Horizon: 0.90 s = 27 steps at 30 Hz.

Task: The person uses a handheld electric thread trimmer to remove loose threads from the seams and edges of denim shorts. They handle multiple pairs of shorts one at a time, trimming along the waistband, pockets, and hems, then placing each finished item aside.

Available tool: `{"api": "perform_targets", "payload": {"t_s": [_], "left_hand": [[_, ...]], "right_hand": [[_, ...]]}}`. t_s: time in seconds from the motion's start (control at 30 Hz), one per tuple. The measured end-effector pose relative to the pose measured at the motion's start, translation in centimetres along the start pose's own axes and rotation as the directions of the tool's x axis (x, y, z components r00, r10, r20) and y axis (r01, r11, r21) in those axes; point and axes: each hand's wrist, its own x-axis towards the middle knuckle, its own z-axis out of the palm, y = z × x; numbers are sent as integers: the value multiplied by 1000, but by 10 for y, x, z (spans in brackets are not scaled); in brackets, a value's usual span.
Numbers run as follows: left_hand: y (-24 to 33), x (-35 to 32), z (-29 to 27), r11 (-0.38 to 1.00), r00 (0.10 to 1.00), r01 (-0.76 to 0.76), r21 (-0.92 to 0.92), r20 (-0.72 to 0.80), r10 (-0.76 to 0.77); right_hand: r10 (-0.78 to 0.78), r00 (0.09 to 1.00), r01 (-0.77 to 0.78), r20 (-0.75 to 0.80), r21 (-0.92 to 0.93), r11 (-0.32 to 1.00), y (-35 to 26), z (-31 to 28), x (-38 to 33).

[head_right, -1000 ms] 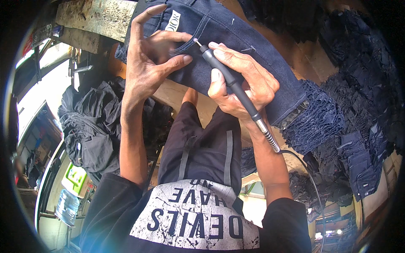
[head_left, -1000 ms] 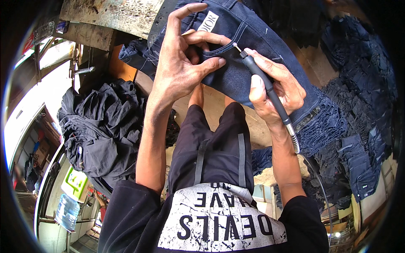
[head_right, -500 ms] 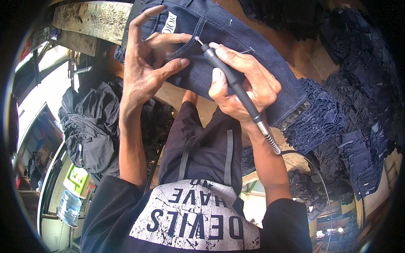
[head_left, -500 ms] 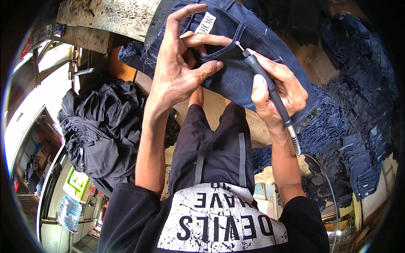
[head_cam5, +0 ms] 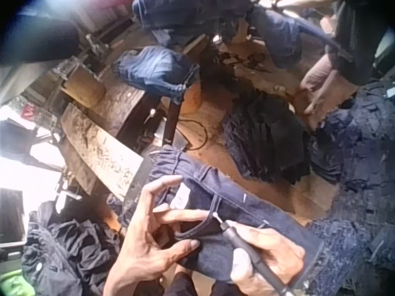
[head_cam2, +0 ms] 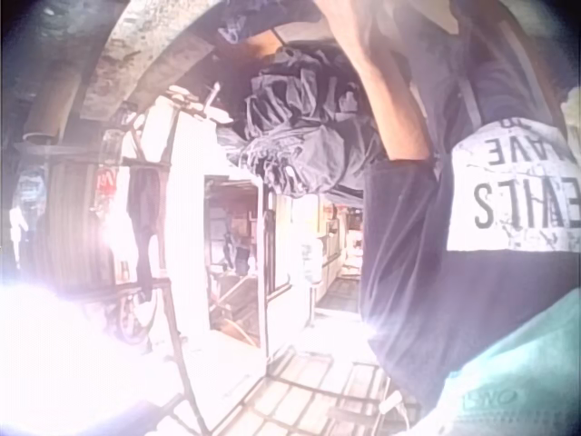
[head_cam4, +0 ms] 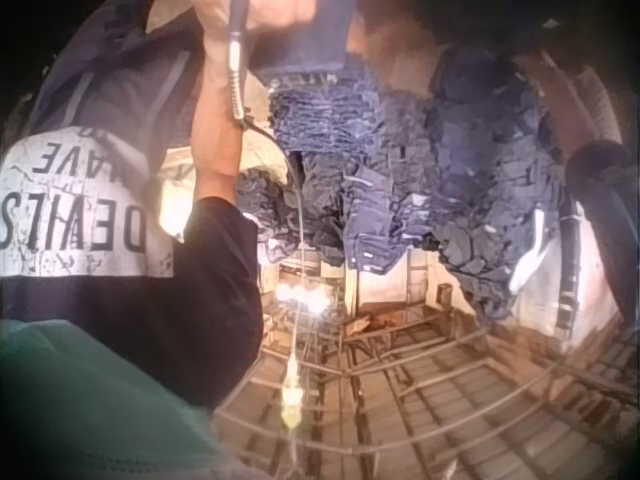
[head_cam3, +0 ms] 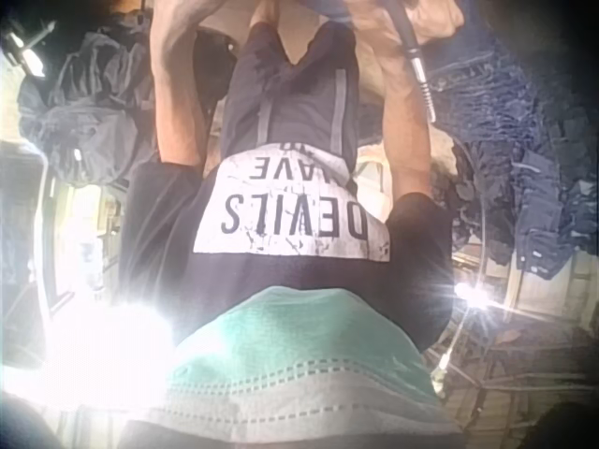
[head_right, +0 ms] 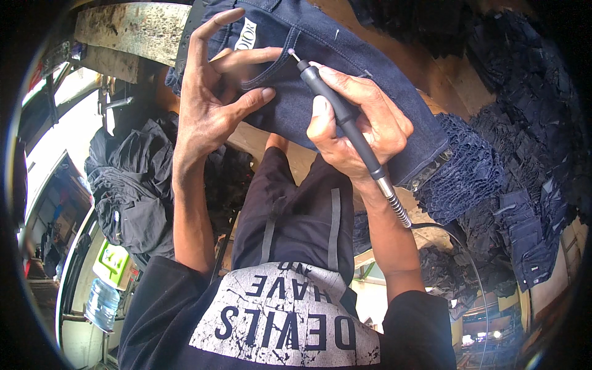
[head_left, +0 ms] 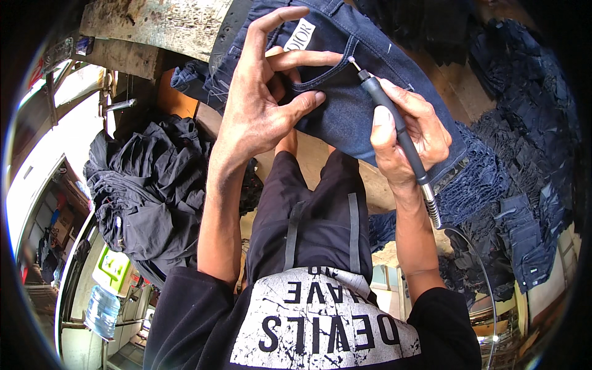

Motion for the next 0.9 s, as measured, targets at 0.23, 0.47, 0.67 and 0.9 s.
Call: {"api": "perform_targets", "payload": {"t_s": [0.23, 0.47, 0.67, 0.9], "left_hand": [[-6, 0, -6, 991, 998, 20, 135, 64, -29], [-1, 1, -1, 999, 998, 51, -17, 37, -50], [4, 1, -5, 964, 980, 180, -196, 124, -158], [6, 2, -7, 992, 985, 80, -96, 159, -64]], "right_hand": [[31, 999, -32, -22, -36, 999, 1, 0, 0], [105, 994, -105, -26, -15, 994, 0, 1, -2], [124, 992, -123, -32, 45, 991, 5, 3, -4], [92, 995, -91, -35, 32, 995, 4, 4, -2]]}}
